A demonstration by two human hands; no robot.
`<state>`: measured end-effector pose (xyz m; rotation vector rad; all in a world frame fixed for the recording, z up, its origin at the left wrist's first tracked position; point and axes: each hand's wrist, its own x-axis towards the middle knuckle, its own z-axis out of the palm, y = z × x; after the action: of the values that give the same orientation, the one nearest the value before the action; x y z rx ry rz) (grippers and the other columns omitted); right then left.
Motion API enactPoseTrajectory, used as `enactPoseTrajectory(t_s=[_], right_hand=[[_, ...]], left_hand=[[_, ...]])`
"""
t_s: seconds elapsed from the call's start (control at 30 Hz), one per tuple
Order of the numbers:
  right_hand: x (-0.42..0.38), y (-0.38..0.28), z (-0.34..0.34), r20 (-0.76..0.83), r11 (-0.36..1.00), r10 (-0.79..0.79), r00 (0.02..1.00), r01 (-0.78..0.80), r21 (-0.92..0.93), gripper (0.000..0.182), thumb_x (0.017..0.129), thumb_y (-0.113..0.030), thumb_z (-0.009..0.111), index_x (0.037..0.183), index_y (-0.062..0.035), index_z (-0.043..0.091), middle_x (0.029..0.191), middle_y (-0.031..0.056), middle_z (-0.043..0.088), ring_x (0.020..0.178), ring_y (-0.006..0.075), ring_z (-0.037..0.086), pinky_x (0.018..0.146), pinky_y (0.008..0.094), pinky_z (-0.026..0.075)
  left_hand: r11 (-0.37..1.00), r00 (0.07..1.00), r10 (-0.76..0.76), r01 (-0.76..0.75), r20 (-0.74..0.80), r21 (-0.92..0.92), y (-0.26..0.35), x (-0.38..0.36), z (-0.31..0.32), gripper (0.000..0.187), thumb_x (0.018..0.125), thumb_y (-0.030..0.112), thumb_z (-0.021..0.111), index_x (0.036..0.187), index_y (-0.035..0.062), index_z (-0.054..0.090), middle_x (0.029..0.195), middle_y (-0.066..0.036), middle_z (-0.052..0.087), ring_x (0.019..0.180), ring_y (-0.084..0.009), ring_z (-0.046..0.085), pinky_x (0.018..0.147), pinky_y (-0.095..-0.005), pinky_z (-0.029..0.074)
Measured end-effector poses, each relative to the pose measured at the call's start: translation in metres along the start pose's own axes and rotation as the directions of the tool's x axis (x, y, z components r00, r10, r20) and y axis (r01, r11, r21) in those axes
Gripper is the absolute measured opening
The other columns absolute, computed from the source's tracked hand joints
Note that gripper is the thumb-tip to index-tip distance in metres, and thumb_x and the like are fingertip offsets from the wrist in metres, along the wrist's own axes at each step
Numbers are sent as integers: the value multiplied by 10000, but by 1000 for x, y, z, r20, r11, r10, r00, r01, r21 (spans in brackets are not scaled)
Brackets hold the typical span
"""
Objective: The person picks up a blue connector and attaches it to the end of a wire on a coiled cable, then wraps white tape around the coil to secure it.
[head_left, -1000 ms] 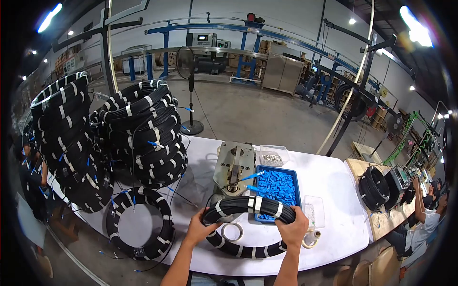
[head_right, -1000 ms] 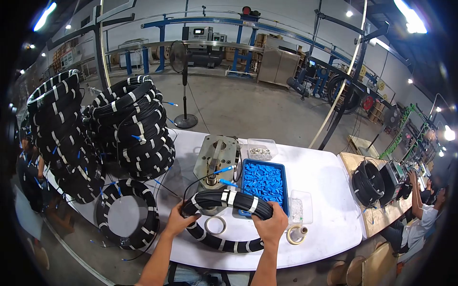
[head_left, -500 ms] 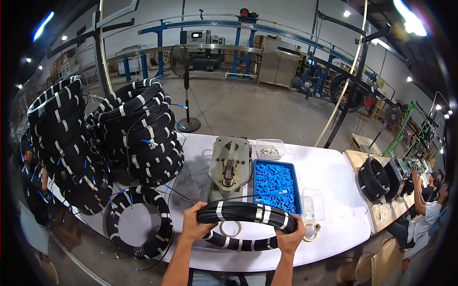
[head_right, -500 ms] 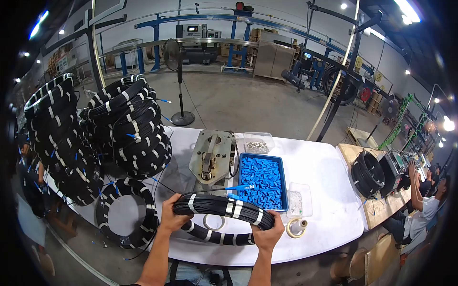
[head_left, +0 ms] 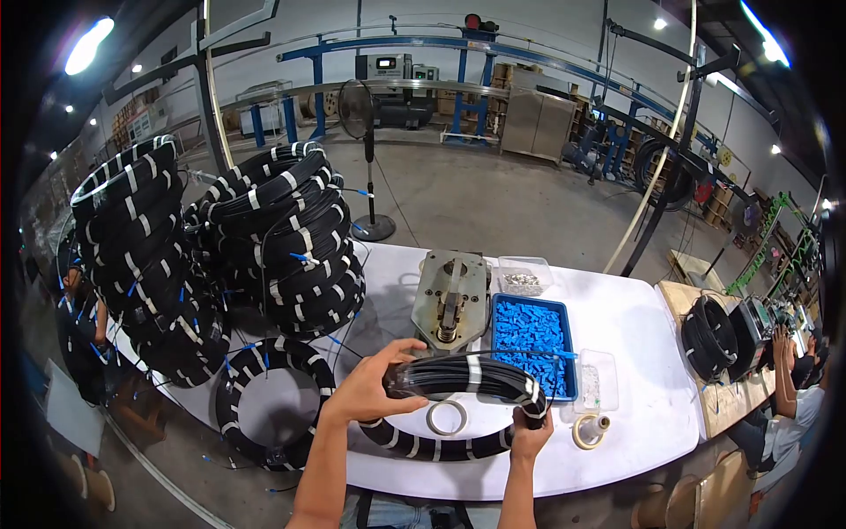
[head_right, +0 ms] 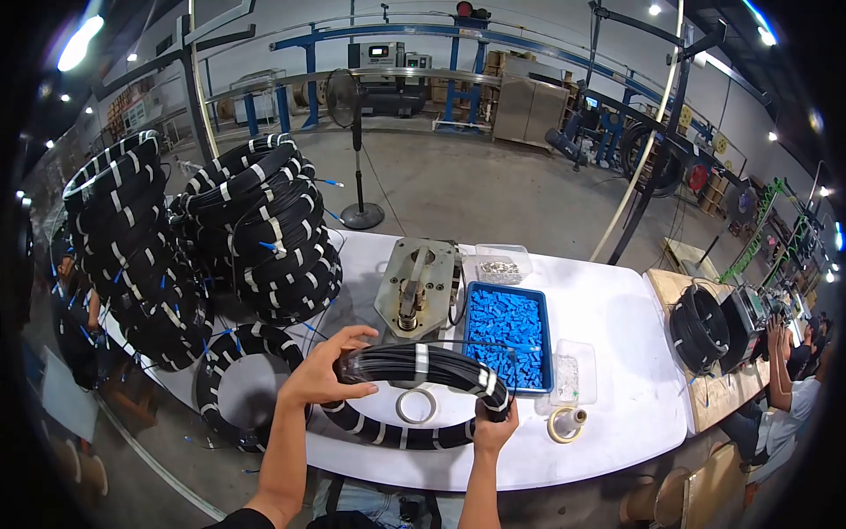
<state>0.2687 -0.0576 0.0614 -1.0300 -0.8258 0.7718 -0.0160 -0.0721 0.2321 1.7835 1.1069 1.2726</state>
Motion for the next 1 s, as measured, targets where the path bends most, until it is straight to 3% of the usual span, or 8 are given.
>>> enactPoseTrajectory(t_s=[0.07,0.13,0.27,0.53,0.6,0.8,0.83,1.0], right_hand=[[4,24,-17,-2,999,27,1000,-27,-41,400,773,96,726,1150,20,615,998,51,669,871,143,644,807,271,511],[-1,21,-21,-57,999,43,997,-43,12,383,771,104,718,1129,10,620,952,44,660,813,137,635,752,270,515],[-9,19,-25,-122,998,67,990,-65,22,369,769,120,697,1110,2,623,905,36,646,763,128,619,700,263,508],[-5,15,-18,-92,1000,24,995,-26,-14,332,786,102,705,1092,4,621,898,36,644,759,125,617,683,259,505],[-6,11,-12,-110,1000,19,994,-20,-7,327,790,96,707,1091,5,621,900,37,646,754,125,617,680,260,504],[-12,23,-24,-105,1000,-2,995,3,12,305,795,66,719,1077,-2,623,890,37,654,716,132,622,679,263,511],[-14,22,-25,-76,1000,5,997,-3,31,307,784,49,731,1065,-8,622,884,33,651,712,131,621,675,262,511],[-17,26,-23,-15,997,45,999,-44,59,335,754,12,762,1054,-24,617,881,17,641,739,111,610,670,253,502]], left_hand=[[990,1000,-12,13,2,-140,-9,-1,-2,633,687,226,867,1220,28,590,919,-88,696,800,-140,656,724,-313,532],[933,929,-326,286,173,220,-6,-4,-2,573,685,212,862,1164,25,611,873,-73,694,745,-144,647,700,-306,526],[949,981,-191,189,-17,252,-34,-8,17,448,662,207,836,1007,11,628,759,-76,672,643,-149,619,636,-305,511],[948,976,-216,204,24,245,-21,-7,11,391,664,151,804,977,0,624,720,-96,654,611,-171,600,619,-324,500],[945,979,-205,194,15,262,-31,-10,13,426,681,222,797,1006,19,610,765,-142,668,683,-287,650,655,-379,500],[884,986,-151,100,77,457,-10,-6,8,491,658,254,843,1051,47,634,852,-112,697,759,-282,683,724,-374,526],[915,997,50,-69,58,398,4,-2,8,496,675,300,840,1067,67,642,920,-109,703,849,-310,688,779,-397,530],[807,995,-44,-20,94,590,24,18,44,420,706,297,791,1029,74,643,959,-133,704,869,-366,670,764,-442,530]])
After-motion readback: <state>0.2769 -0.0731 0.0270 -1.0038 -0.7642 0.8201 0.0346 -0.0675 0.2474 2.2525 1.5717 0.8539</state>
